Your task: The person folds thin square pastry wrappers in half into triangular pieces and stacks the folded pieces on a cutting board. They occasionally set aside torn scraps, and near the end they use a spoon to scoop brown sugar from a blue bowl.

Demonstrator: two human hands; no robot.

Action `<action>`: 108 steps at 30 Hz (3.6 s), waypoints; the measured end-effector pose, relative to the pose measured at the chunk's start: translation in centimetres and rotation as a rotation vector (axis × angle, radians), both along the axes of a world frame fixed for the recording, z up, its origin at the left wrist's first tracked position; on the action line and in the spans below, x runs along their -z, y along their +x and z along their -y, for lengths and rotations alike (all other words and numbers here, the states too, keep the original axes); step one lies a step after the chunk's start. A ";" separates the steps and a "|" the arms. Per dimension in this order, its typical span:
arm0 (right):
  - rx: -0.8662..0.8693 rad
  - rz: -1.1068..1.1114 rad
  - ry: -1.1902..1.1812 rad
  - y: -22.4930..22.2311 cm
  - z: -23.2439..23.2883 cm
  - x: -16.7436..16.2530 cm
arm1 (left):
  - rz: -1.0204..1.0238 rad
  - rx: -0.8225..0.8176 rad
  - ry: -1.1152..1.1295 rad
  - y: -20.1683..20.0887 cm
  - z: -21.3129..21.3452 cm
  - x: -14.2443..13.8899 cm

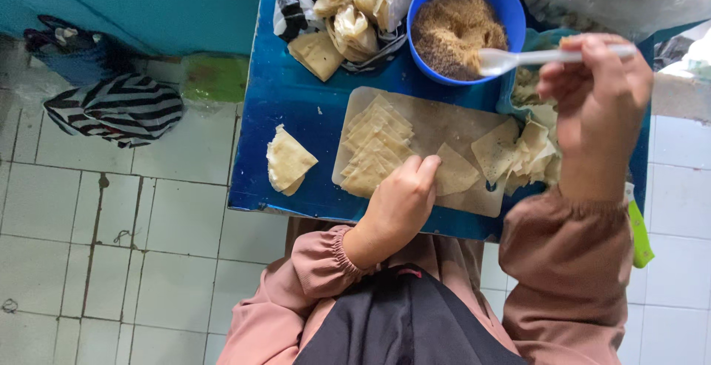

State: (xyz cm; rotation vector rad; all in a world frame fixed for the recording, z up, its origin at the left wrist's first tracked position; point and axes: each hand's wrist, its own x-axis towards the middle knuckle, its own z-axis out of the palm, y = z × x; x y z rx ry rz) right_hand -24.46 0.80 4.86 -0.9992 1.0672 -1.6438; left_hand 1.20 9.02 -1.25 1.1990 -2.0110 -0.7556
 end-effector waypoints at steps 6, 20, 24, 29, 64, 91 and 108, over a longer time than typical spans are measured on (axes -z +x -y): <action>0.064 -0.068 0.125 1.7 -9.7 2.8 | -0.012 -0.001 -0.030 0.0 -0.4 0.6; -0.224 -1.195 -0.485 3.1 -15.3 3.0 | -0.194 0.009 0.041 0.0 -0.3 0.0; -0.132 -1.213 -0.503 3.6 -14.9 1.8 | -0.252 0.009 0.088 -0.2 -0.4 -0.3; 0.158 -0.980 -0.350 3.5 -11.4 2.0 | -0.333 0.024 0.064 -0.5 -0.5 -0.1; -0.136 -0.869 0.243 6.8 -9.3 4.1 | -0.021 0.016 -0.066 -0.7 0.0 0.7; -0.261 -1.257 -0.092 6.1 -8.5 4.2 | 0.079 0.022 -0.056 -0.8 1.2 0.4; -0.384 -1.226 -0.051 5.6 -7.1 3.7 | 0.154 0.016 0.057 -0.6 2.4 0.3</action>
